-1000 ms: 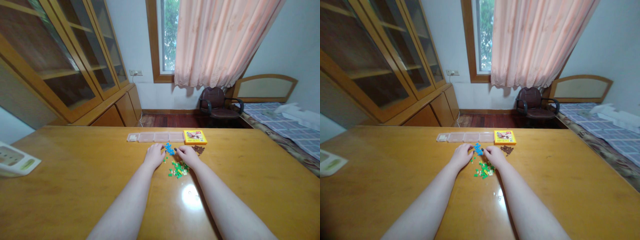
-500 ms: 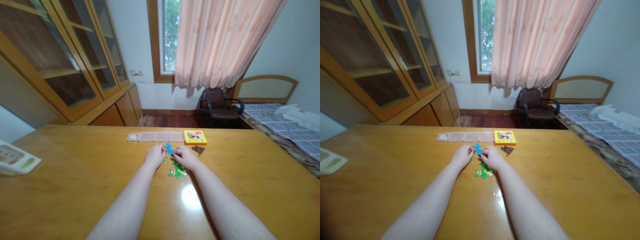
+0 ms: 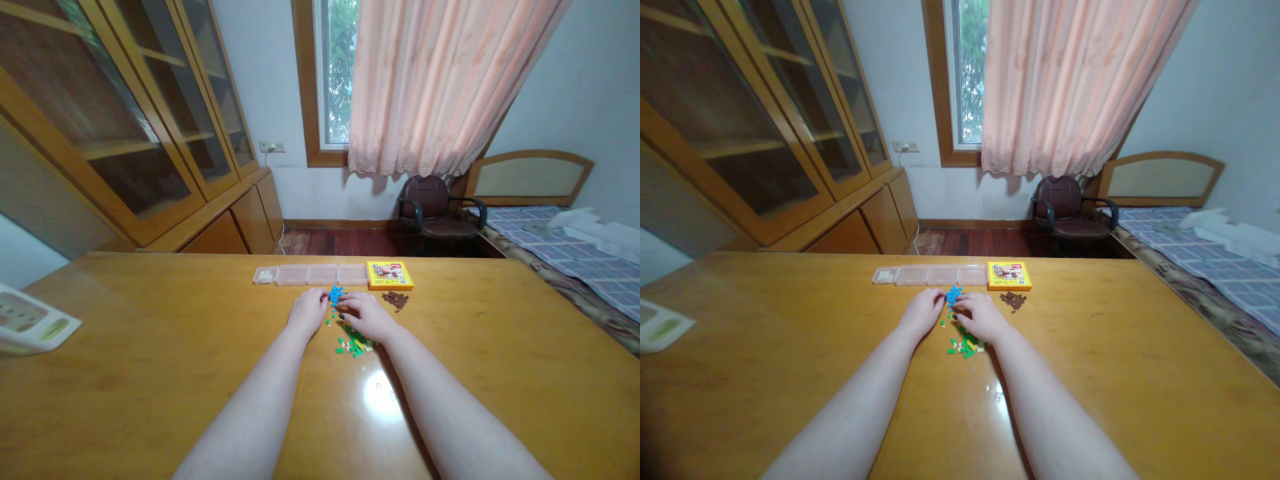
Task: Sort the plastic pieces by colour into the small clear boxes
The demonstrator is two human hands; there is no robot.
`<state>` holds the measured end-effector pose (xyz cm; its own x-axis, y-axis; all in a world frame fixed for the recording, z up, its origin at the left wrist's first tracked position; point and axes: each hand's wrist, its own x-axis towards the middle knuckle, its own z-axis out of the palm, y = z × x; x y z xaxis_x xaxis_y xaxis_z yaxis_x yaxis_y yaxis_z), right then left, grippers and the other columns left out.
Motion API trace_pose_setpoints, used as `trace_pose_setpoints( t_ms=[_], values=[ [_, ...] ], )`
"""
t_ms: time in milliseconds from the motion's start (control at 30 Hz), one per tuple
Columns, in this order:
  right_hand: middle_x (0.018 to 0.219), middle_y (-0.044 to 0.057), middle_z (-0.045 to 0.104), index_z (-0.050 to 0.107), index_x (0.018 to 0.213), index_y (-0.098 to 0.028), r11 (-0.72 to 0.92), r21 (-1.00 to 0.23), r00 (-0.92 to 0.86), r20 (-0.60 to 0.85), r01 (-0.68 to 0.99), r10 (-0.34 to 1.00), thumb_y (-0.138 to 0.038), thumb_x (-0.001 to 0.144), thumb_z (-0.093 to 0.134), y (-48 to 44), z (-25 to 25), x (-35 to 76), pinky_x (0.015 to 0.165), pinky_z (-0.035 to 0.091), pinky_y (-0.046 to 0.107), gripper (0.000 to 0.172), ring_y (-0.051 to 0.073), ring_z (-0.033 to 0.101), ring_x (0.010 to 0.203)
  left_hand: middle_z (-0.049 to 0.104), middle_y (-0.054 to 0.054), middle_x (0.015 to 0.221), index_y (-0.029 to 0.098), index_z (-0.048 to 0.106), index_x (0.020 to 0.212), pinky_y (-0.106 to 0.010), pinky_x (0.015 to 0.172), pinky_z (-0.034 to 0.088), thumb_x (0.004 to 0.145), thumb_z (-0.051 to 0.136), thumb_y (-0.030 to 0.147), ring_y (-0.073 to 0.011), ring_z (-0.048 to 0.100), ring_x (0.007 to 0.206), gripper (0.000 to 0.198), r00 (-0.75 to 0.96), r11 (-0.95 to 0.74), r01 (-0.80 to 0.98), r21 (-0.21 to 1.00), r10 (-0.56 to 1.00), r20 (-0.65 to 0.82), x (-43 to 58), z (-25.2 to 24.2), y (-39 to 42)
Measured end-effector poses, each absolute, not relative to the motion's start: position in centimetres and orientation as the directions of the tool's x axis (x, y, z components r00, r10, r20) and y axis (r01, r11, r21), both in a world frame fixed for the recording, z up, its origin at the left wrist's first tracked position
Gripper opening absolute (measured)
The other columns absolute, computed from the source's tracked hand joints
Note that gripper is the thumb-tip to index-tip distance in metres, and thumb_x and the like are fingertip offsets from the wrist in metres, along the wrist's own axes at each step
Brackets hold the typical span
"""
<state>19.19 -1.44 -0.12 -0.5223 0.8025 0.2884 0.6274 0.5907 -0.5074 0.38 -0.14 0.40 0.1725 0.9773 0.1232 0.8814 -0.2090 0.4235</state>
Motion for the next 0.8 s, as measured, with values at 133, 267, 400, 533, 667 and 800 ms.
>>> trace_pose_setpoints(
  t_ms=[133,267,400,533,667,800],
  values=[
    [0.074,0.006,0.067,0.07,0.077,-0.018,0.512,-0.497,-0.404,0.315,0.701,0.859,-0.03,0.087,0.05,-1.4,0.3,19.4,0.073,0.038,0.028,0.025,0.017,0.057,0.075,0.066,-0.006,0.097,0.019,0.064,0.094,-0.028,0.085,0.043,0.082,0.045,0.016,-0.018,0.058,0.093,0.023,0.158,-0.217,0.87,0.442,0.973,0.168,0.3,1.1,-0.5],
    [0.06,0.003,0.061,0.064,0.06,-0.017,0.555,-0.479,-0.468,0.299,0.68,0.831,-0.03,0.085,0.051,-1.6,0.7,19.4,0.067,0.035,0.027,0.031,0.014,0.051,0.063,0.066,-0.005,0.09,0.019,0.066,0.083,-0.028,0.081,0.044,0.077,0.046,0.016,-0.0183,0.058,0.088,0.021,0.201,-0.236,0.869,0.434,0.971,0.126,0.3,1.6,-0.8],
    [0.067,0.002,0.066,0.068,0.067,-0.018,0.637,-0.568,-0.604,0.282,0.521,0.745,-0.021,0.08,0.05,-1.8,0.7,19.2,0.074,0.038,0.026,0.022,0.014,0.055,0.067,0.067,-0.004,0.086,0.02,0.068,0.075,-0.027,0.077,0.044,0.076,0.046,0.018,-0.0179,0.058,0.084,0.022,0.302,-0.29,0.857,0.427,0.952,0.042,0.4,1.6,-0.9],
    [0.087,0.002,0.071,0.071,0.085,-0.021,0.611,-0.626,-0.594,0.278,0.484,0.755,-0.01,0.071,0.048,-1.7,0.4,19.2,0.083,0.04,0.029,0.029,0.017,0.06,0.083,0.068,-0.004,0.087,0.02,0.069,0.079,-0.028,0.077,0.044,0.076,0.044,0.017,-0.0177,0.059,0.084,0.025,0.323,-0.318,0.835,0.448,0.944,0.068,0.5,1.2,-0.7],
    [0.097,0.001,0.071,0.07,0.095,-0.022,0.599,-0.621,-0.565,0.286,0.505,0.774,-0.007,0.066,0.046,-1.6,0.2,19.2,0.086,0.04,0.031,0.04,0.018,0.06,0.089,0.067,-0.004,0.093,0.02,0.068,0.087,-0.028,0.081,0.044,0.075,0.044,0.013,-0.0176,0.059,0.089,0.027,0.303,-0.327,0.82,0.469,0.944,0.128,0.4,0.6,-0.5],
    [0.094,0.0,0.071,0.07,0.093,-0.023,0.62,-0.6,-0.595,0.278,0.505,0.754,-0.006,0.068,0.046,-1.6,0.2,19.2,0.087,0.038,0.031,0.039,0.016,0.06,0.085,0.067,-0.004,0.091,0.019,0.067,0.084,-0.027,0.08,0.045,0.073,0.045,0.012,-0.0175,0.059,0.088,0.026,0.303,-0.335,0.816,0.471,0.942,0.146,0.3,0.4,-0.4]
  ],
)
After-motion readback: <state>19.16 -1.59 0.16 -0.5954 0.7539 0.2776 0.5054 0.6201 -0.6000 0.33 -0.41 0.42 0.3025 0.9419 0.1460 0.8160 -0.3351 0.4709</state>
